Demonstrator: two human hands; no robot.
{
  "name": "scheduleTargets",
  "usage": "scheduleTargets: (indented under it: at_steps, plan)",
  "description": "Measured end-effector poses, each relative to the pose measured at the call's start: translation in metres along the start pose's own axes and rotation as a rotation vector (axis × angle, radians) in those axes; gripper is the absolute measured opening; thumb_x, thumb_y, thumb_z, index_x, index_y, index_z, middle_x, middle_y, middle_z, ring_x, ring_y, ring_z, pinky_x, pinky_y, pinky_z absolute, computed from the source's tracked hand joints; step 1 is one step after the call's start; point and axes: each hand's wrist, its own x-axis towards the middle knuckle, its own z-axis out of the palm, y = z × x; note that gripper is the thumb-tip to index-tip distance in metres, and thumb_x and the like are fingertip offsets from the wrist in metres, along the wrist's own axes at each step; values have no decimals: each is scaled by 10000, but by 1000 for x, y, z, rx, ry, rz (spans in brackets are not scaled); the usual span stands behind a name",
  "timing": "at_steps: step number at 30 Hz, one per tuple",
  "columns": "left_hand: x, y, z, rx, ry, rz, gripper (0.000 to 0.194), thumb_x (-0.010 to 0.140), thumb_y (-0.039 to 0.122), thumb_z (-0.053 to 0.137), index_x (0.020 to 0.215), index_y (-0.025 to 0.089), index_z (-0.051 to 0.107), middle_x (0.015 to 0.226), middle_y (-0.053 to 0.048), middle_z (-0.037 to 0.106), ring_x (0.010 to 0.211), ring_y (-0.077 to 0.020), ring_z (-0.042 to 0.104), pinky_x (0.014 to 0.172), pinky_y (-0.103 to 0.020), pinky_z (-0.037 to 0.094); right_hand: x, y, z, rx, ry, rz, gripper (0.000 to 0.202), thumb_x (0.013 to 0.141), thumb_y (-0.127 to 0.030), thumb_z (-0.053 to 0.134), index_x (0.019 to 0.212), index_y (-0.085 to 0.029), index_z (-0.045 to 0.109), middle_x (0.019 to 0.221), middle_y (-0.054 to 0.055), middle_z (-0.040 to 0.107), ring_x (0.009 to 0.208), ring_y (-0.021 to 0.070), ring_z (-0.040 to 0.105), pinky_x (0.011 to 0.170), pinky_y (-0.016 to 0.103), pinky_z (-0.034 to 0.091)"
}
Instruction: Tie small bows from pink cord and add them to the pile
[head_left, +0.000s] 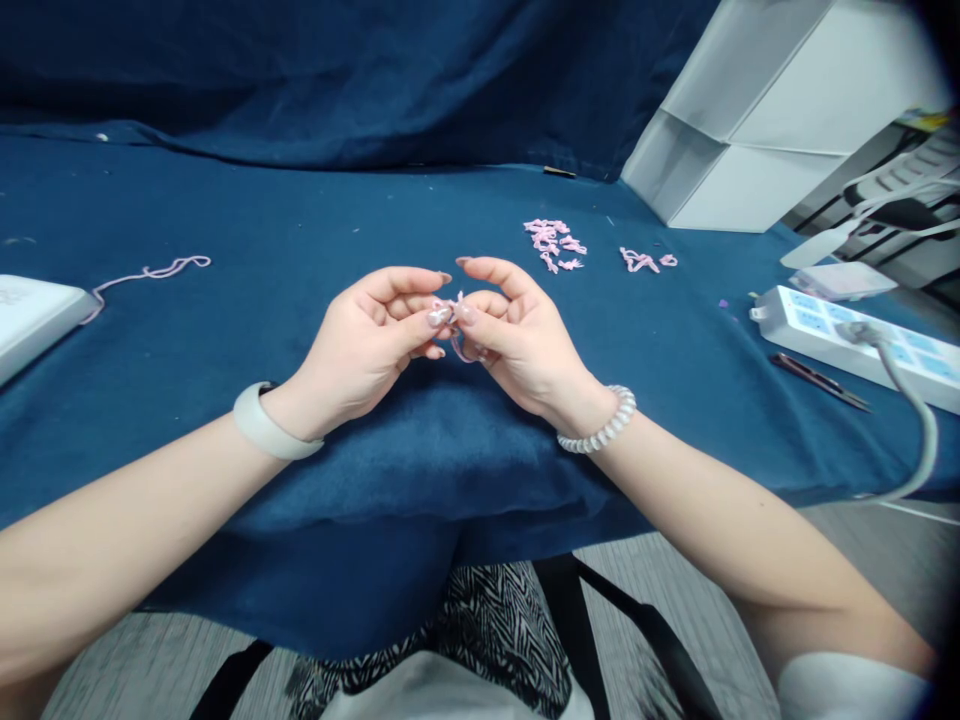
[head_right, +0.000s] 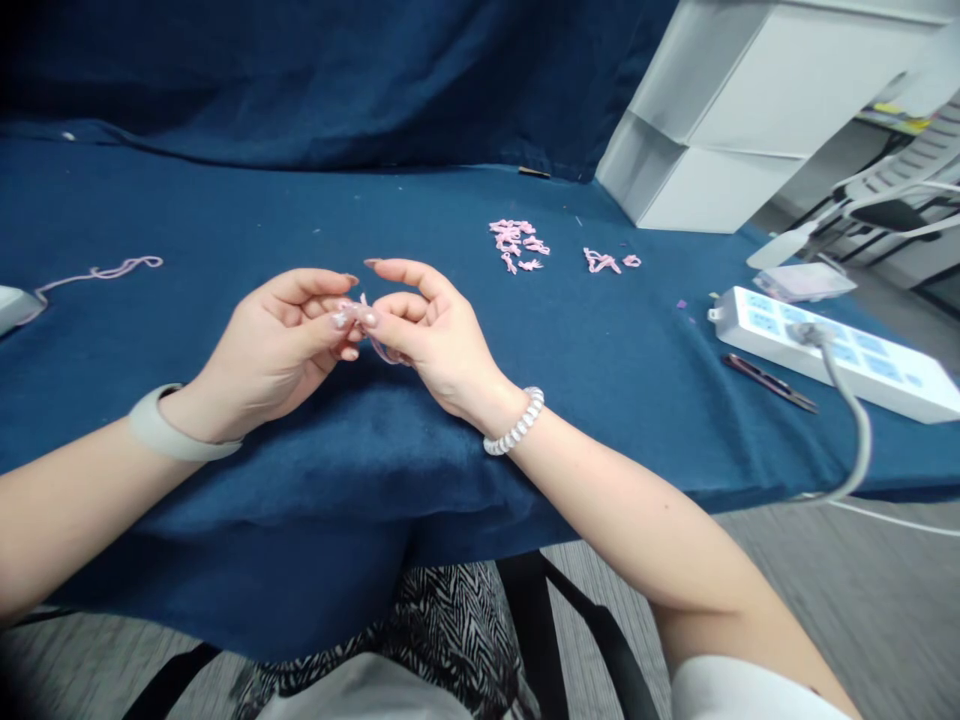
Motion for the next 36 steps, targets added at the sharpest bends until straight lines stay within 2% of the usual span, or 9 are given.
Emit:
scheduleTargets:
  at_steps: [7,19,24,29,36]
  plan:
    - [-1,-1,0,43,1,61,336,599,144,894,874,158,701,732,8,724,658,-89,689,651,-165,592,0,-1,-1,28,-9,4,494,655,-279,855,1019,-206,529,629,-88,601,490,46,472,484,199,388]
    - [0,0,-3,114,1,103,297,583,220,910,791,173,703,676,18,700,575,-69,644,515,-130,523,-1,-3,2,34,-82,68,537,619,-298,882,1007,-199,525,599,-100,603,490,51,493,500,204,392]
    - [0,-1,-3,75,-34,80,252,582,217,909,761,194,734,618,32,687,508,-51,607,466,-114,492,-2,-3,2,106,-118,110,509,645,-242,868,1021,-183,530,605,-88,627,486,50,504,498,195,404]
    - [-1,-1,-2,62,-17,43,262,552,229,922,742,200,743,599,33,691,467,-43,589,460,-110,488,-2,-3,1,154,-162,169,463,679,-198,839,1032,-169,540,589,-85,614,494,55,525,505,188,419]
    - [-3,0,0,57,-16,-37,307,561,267,920,810,201,751,701,3,736,550,-100,659,492,-165,535,2,-3,-3,148,-196,262,500,674,-200,844,1080,-169,554,615,-69,631,511,60,538,509,186,427]
